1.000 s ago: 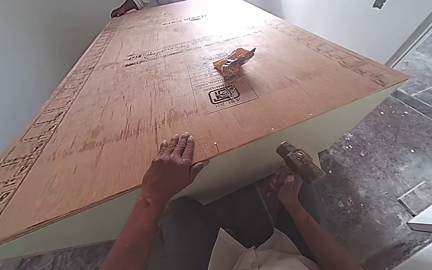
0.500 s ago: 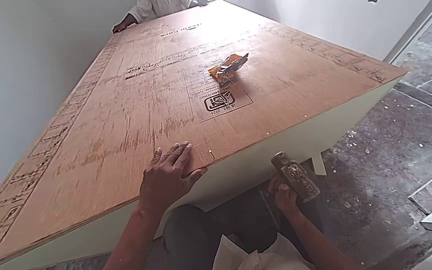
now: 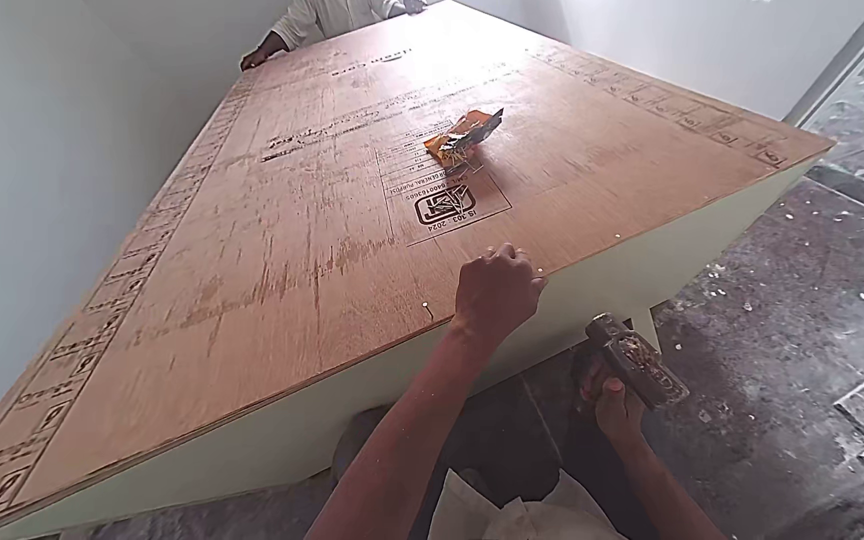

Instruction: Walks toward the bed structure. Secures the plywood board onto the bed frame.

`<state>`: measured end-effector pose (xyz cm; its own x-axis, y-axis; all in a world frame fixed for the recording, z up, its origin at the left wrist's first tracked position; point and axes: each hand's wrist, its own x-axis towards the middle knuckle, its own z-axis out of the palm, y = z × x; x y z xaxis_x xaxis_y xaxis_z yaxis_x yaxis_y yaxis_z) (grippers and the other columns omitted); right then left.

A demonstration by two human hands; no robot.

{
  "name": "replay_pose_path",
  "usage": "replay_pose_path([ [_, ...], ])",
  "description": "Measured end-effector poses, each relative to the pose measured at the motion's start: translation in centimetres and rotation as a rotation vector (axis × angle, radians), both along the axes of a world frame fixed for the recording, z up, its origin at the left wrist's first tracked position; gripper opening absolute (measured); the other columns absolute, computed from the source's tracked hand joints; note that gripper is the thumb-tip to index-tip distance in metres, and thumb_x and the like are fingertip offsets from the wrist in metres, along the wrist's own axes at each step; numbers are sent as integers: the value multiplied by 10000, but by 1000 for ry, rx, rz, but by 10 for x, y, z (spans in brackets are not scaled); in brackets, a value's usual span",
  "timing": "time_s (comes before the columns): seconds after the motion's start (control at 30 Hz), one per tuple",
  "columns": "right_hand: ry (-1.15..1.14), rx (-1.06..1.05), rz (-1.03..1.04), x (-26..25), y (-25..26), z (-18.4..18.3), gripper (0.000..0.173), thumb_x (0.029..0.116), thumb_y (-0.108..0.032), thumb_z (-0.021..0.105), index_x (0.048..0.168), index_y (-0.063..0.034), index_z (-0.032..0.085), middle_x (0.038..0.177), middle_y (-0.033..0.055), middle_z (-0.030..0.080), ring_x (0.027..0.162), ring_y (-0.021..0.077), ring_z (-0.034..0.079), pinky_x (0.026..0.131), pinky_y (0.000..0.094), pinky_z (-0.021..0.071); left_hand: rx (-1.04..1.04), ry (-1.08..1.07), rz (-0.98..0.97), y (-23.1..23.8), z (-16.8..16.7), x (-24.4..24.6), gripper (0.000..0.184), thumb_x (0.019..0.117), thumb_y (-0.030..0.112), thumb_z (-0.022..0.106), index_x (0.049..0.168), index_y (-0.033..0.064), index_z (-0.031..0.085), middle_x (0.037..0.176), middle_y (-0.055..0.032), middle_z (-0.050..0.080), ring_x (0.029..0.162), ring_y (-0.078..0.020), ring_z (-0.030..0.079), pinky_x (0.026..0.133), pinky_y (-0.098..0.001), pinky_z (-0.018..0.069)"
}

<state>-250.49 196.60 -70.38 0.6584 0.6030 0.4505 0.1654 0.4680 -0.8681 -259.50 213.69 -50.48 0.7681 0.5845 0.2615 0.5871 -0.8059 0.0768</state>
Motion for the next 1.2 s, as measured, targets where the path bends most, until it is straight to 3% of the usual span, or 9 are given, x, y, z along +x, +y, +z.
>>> replay_pose_path([
  [0.13, 10, -12, -5, 1, 1, 3, 438, 999, -654, 469, 848, -272, 621, 634, -173, 581, 541, -49, 572, 501, 152, 503, 22, -79, -20, 4, -7, -8, 363, 947, 371, 691, 1070, 43, 783, 1129, -148, 752, 929, -320, 743, 694, -518, 572],
  [0.33, 34, -56, -2, -1, -1, 4, 443, 991, -663, 476, 838, -270, 611, 622, -166, 578, 520, -35, 570, 476, 161, 500, 137, -200, -6, 5, -22, -8, 400, 883, 415, 729, 975, 29, 784, 1024, -135, 768, 833, -296, 754, 606, -494, 572],
  [0.5, 37, -108, 22, -7, -3, 3, 442, 979, -676, 489, 840, -276, 616, 612, -157, 590, 486, -18, 569, 438, 177, 505, 43, -189, 9, 0, -19, -6, 394, 916, 380, 721, 1017, 3, 771, 1082, -165, 749, 951, -309, 747, 694, -488, 596],
  [0.6, 42, -119, 40, -9, -3, 2, 425, 975, -675, 504, 846, -285, 609, 623, -152, 604, 486, -6, 580, 438, 184, 514, -1, -157, -55, 2, -15, -20, 318, 967, 278, 687, 1119, 8, 759, 1147, -173, 735, 1071, -309, 718, 874, -466, 583],
  [0.7, 15, -108, 78, -6, -4, 0, 397, 987, -658, 496, 856, -306, 623, 633, -163, 611, 494, -16, 580, 449, 172, 511, 240, -247, -109, 0, -24, -72, 306, 979, 301, 646, 1133, 69, 771, 1180, -113, 749, 1153, -263, 705, 1008, -447, 550],
  [0.83, 24, -75, 118, -5, -2, -2, 392, 999, -640, 490, 850, -312, 645, 620, -161, 604, 485, -12, 573, 446, 177, 511, 620, -419, -42, -2, -33, -169, 426, 1032, 478, 560, 1167, 112, 732, 1178, -94, 735, 1135, -216, 664, 997, -369, 480],
  [0.97, 54, -128, 136, -12, -2, 3, 423, 995, -663, 476, 858, -290, 620, 610, -142, 590, 460, 10, 560, 425, 197, 510, 422, -128, 171, 25, -27, -232, 702, 953, 720, 486, 1299, 155, 717, 1369, -113, 670, 1339, -311, 582, 1191, -583, 318],
  [1.03, 49, -147, 143, -15, 1, 7, 445, 995, -672, 464, 848, -280, 612, 593, -135, 582, 445, 20, 555, 410, 204, 505, 338, -17, 181, 42, -30, -241, 794, 930, 778, 435, 1337, 151, 704, 1400, -123, 654, 1375, -343, 556, 1208, -661, 250],
  [1.2, 20, -222, 195, -21, -1, 17, 431, 993, -660, 493, 838, -271, 599, 573, -136, 558, 435, 15, 532, 408, 201, 491, 198, 40, 175, 43, -35, -239, 840, 976, 728, 378, 1461, 72, 579, 1512, -170, 548, 1436, -328, 493, 1192, -522, 374],
])
